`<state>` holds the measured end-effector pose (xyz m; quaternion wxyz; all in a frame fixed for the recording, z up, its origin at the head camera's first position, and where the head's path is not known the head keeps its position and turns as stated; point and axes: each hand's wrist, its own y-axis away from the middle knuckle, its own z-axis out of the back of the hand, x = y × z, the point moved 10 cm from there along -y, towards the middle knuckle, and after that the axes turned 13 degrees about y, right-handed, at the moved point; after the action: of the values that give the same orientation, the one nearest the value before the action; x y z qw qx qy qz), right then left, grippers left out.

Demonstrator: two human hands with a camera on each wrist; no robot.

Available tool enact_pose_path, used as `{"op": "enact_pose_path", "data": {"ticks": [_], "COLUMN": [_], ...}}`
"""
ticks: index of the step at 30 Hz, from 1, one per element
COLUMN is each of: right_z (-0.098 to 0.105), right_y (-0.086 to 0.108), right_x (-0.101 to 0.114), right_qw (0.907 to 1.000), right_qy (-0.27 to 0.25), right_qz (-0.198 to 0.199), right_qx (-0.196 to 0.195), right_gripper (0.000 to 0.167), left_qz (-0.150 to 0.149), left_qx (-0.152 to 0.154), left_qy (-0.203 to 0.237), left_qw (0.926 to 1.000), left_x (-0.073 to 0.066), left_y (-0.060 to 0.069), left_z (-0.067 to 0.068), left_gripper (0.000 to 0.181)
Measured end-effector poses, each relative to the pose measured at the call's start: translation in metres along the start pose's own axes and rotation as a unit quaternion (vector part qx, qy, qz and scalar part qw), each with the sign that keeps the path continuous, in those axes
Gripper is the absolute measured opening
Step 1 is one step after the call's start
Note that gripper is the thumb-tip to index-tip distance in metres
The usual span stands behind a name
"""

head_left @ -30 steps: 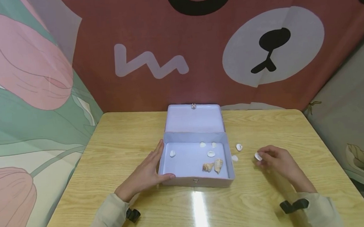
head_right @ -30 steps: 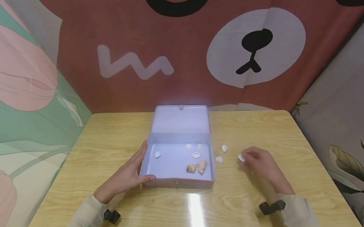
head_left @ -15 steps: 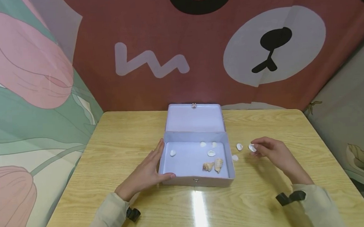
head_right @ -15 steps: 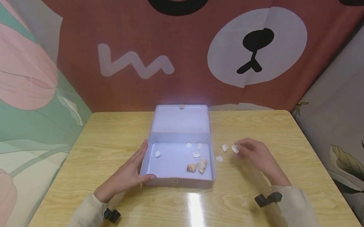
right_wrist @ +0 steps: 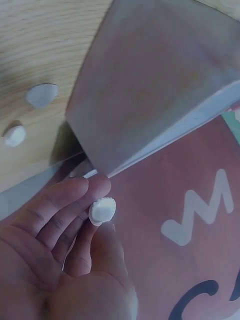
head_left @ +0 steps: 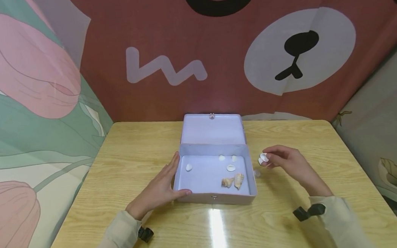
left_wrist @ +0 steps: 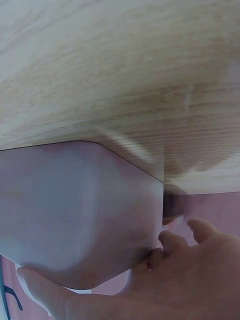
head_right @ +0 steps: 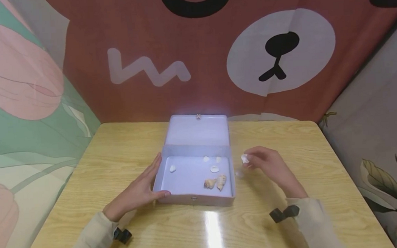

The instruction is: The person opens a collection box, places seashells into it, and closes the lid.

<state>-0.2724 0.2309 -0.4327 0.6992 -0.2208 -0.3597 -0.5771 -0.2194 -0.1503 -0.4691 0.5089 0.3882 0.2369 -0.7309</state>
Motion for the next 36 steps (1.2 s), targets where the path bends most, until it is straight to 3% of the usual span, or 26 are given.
{"op": "enact_pose_path", "data": {"ticks": [19,36], "right_z": [-0.024,-0.032], "right_y": [-0.013,-0.016], "right_x": [0.035,0.045], "right_qw": [0.9989,0.9977], "right_qy": [0.010,0.003], "right_qz": [0.022,0.028], "right_qx": [0.040,0.062], "right_gripper": [0.034,0.033], "left_qz": [-0.002,-0.005], "left_qx": [-0.005,-0.002], "left_qy": [-0.006,-0.006], "left_qw": [1.0000,1.0000], "left_x": [-0.001,-0.001], "left_y": [0.000,0.001], "left_z": [0.002,0.000], "left_gripper": [0.128,0.129]}}
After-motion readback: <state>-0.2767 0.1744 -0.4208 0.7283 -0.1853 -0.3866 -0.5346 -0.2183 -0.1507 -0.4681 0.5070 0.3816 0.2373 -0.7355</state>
